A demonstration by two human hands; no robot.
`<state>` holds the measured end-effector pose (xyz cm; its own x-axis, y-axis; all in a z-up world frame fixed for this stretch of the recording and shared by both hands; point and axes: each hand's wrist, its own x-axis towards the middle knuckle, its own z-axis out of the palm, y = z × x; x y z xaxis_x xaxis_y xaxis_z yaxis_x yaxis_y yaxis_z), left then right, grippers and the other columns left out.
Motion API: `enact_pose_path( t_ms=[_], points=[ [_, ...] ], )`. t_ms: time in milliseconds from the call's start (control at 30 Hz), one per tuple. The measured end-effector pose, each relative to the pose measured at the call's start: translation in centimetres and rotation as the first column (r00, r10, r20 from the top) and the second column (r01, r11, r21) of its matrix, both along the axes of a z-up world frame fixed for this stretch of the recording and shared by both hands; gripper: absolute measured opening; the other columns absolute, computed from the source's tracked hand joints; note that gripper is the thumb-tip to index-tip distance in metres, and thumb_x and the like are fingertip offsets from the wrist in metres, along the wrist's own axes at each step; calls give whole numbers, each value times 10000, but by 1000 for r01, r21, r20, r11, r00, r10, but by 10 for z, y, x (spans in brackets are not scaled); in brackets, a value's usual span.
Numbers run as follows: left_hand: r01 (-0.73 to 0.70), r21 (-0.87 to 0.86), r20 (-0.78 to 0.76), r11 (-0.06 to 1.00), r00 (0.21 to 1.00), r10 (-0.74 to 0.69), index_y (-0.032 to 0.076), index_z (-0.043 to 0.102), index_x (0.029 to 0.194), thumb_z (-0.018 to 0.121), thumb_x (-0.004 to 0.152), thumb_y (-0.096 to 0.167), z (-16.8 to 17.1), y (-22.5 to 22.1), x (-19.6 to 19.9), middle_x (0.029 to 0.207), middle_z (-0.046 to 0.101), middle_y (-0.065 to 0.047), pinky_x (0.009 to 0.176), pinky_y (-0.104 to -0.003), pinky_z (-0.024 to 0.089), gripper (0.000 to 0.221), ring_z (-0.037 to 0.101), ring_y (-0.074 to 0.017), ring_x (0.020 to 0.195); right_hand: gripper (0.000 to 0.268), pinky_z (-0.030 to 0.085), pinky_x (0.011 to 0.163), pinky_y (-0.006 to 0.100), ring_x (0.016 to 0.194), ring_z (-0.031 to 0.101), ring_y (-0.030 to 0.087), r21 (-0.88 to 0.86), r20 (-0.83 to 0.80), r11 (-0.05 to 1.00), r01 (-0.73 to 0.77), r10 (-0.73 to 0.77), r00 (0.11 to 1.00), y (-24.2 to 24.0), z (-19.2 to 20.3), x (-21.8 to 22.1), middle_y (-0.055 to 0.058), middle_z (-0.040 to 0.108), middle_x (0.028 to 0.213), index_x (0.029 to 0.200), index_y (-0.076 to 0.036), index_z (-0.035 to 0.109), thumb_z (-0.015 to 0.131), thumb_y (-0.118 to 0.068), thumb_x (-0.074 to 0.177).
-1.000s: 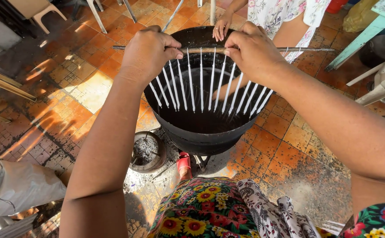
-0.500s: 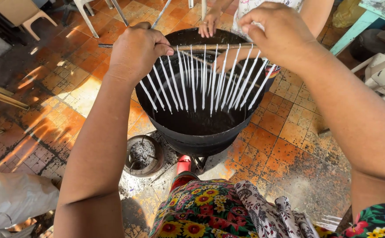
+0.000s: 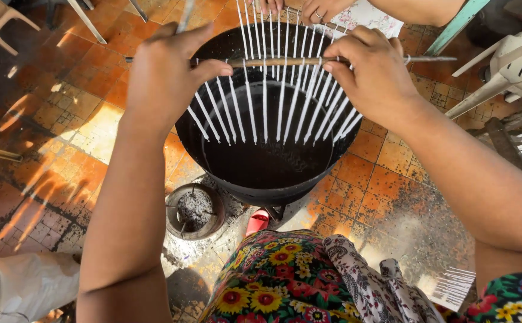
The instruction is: Dipping a rack of candle wicks into a vat of hot wax and using a brush to clean the surface.
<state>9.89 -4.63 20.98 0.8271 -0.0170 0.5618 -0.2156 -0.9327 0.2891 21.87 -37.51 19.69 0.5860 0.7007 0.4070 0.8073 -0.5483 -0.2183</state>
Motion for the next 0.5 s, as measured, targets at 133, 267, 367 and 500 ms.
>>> enact_pose_path(
  t_ms=[133,267,367,500],
  points=[
    [-108,-16,308,994,945,108,-23,710,1491,551,1238,387,1,56,-28,693,413,-51,562,-398,344,508,408,-229,663,102,373,985,504,1043,577,282,-6,37,998,58,-58,998,-7,7,-1,37,601,1017,1144,-115,692,678,-208,1106],
    [-143,-182,170,973,970,174,-83,274,1618,531,1241,-84,-34,115,-62,1549,582,-375,820,-374,497,456,590,-293,1021,73,400,964,505,1039,590,297,59,115,997,57,-63,991,-18,21,-4,57,636,1023,1132,-60,712,758,-111,1104],
    [-338,-303,-331,891,914,235,14,180,1633,451,1139,30,-100,147,-55,1655,368,-260,909,-520,433,563,571,-356,1012,88,464,808,453,856,572,299,68,125,998,16,-25,992,-25,42,-15,155,629,942,1114,51,724,800,7,1120],
    [-208,292,-823,934,443,356,222,310,1570,428,949,47,-164,137,-26,1121,79,-225,524,-381,385,656,444,-203,461,82,471,871,452,890,632,287,1,134,984,181,-179,975,-43,58,-32,143,743,1086,1273,46,775,808,-11,1224]
  ],
)
